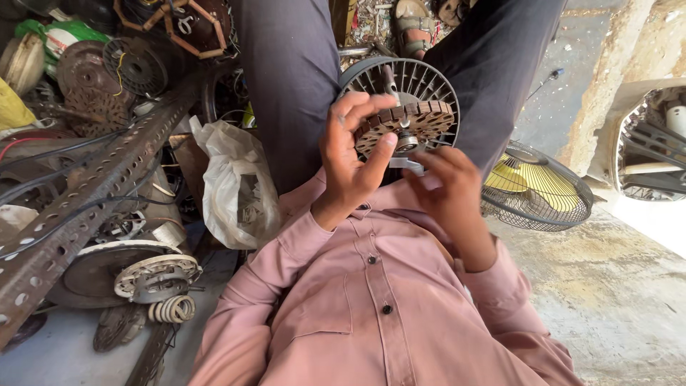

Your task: The person manipulates the copper-wound core of a fan motor by hand, inserting small white plastic insulators into the slots of the armature while seated in a workshop.

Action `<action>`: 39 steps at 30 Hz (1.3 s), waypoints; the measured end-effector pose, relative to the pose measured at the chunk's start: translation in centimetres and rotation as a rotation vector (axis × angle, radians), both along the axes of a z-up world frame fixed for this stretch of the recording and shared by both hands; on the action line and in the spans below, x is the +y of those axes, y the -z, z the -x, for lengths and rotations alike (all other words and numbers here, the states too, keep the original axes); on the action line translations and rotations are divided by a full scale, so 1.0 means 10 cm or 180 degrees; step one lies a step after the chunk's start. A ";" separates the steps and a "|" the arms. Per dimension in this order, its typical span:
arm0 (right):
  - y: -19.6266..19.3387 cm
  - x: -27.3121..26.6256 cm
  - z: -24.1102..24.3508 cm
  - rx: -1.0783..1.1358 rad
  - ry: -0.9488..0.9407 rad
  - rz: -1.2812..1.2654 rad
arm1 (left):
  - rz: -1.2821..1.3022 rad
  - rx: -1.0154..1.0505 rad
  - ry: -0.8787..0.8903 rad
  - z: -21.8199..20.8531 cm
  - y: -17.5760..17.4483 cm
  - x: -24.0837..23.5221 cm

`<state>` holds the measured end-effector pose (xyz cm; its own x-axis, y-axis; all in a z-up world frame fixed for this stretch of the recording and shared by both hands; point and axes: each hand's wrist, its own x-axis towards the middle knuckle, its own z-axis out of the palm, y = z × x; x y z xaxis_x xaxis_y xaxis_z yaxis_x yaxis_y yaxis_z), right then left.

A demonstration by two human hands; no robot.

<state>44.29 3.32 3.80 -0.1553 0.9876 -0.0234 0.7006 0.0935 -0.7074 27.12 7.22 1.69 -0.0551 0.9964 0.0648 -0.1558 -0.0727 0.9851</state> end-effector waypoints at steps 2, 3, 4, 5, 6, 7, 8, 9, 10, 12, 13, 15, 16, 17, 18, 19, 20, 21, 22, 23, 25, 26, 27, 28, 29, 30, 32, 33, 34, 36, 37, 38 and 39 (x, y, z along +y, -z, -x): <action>0.02 -0.01 0.09 -0.0333 -0.0116 -0.0271 | -0.0302 0.0729 -0.0044 0.11 -0.05 -0.03; 0.03 0.00 0.13 -0.0407 -0.0095 -0.0272 | -0.0480 0.0906 -0.0159 0.16 -0.07 -0.04; 0.04 0.00 0.15 -0.0484 -0.0068 -0.0272 | -0.0659 0.1079 -0.0270 0.20 -0.07 -0.07; 0.04 0.01 0.14 -0.0438 -0.0090 -0.0282 | -0.0839 0.1252 -0.0381 0.24 -0.06 -0.10; 0.05 0.01 0.13 -0.0390 -0.0116 -0.0279 | -0.0889 0.1409 -0.0440 0.26 -0.06 -0.16; 0.07 0.00 0.11 -0.0342 -0.0143 -0.0275 | -0.0939 0.1565 -0.0500 0.29 -0.05 -0.22; 0.08 -0.01 0.09 -0.0046 -0.0088 -0.0125 | -0.0993 0.1717 -0.0560 0.31 -0.05 -0.28; 0.10 -0.02 0.06 0.0251 -0.0033 0.0025 | -0.0794 0.1693 -0.0377 0.33 -0.05 -0.35; 0.13 -0.03 0.02 0.0547 0.0018 0.0169 | -0.0604 0.1666 -0.0196 0.35 -0.06 -0.39; 0.17 -0.11 -0.01 0.1415 0.0377 0.0583 | -0.0222 0.1411 0.0228 0.35 -0.08 -0.45; 0.18 -0.15 -0.01 0.1849 0.0553 0.0797 | -0.0027 0.1183 0.0465 0.33 -0.10 -0.48; 0.19 -0.23 -0.03 0.2449 0.0548 0.1388 | 0.0292 0.0731 0.0840 0.27 -0.12 -0.50; 0.19 -0.24 -0.03 0.2753 0.0541 0.1670 | 0.0394 0.0523 0.0977 0.25 -0.12 -0.48; 0.19 -0.26 -0.03 0.2969 0.0551 0.1663 | 0.0496 0.0315 0.1113 0.24 -0.12 -0.46; 0.19 -0.28 -0.02 0.3184 0.0565 0.1658 | 0.0328 0.0404 0.1115 0.24 -0.13 -0.46; 0.18 -0.30 -0.02 0.3398 0.0578 0.1653 | 0.0161 0.0493 0.1117 0.24 -0.14 -0.46; 0.19 -0.31 -0.02 0.3363 0.0607 0.1550 | -0.0021 0.0579 0.1117 0.24 -0.14 -0.45; 0.21 -0.33 0.00 0.3328 0.0637 0.1447 | -0.0109 0.0654 0.1136 0.22 -0.14 -0.46; 0.23 -0.35 0.01 0.3294 0.0667 0.1354 | -0.0191 0.0729 0.1151 0.19 -0.14 -0.49; 0.24 -0.38 0.02 0.2893 0.0556 0.1015 | -0.0272 0.0805 0.1165 0.18 -0.14 -0.52; 0.26 -0.45 0.05 0.2088 0.0345 0.0351 | 0.0393 0.0320 0.1434 0.20 -0.15 -0.57; 0.25 -0.47 0.06 0.2333 0.0285 0.0483 | 0.0718 0.0075 0.1562 0.21 -0.16 -0.57; 0.24 -0.48 0.07 0.2577 0.0224 0.0616 | 0.1008 -0.0091 0.1660 0.24 -0.17 -0.55; 0.24 -0.48 0.09 0.2824 0.0157 0.0749 | 0.1297 -0.0251 0.1752 0.29 -0.20 -0.53; 0.24 -0.48 0.10 0.2790 0.0111 0.0706 | 0.1587 -0.0413 0.1841 0.32 -0.23 -0.50; 0.24 -0.48 0.11 0.2750 0.0074 0.0662 | 0.1052 0.0047 0.1728 0.32 -0.26 -0.47; 0.26 -0.48 0.12 0.2821 0.0023 0.0653 | -0.0026 0.0943 0.1481 0.31 -0.29 -0.44; 0.27 -0.46 0.13 0.2933 0.0008 0.0688 | -0.0132 0.0945 0.1434 0.29 -0.30 -0.43; 0.28 -0.45 0.14 0.3048 -0.0006 0.0721 | -0.0239 0.0950 0.1389 0.28 -0.30 -0.42; 0.22 -0.38 0.09 0.2856 -0.0082 0.0871 | -0.0137 0.0812 0.1370 0.26 -0.32 -0.41; 0.16 -0.33 0.07 0.2758 -0.0119 0.0943 | 0.0073 0.0667 0.1397 0.26 -0.33 -0.40; 0.11 -0.24 0.03 0.2512 -0.0441 0.0586 | 0.0278 0.0524 0.1429 0.26 -0.34 -0.38; 0.05 -0.13 -0.03 0.2256 -0.0759 0.0234 | 0.0410 0.0434 0.1512 0.29 -0.36 -0.34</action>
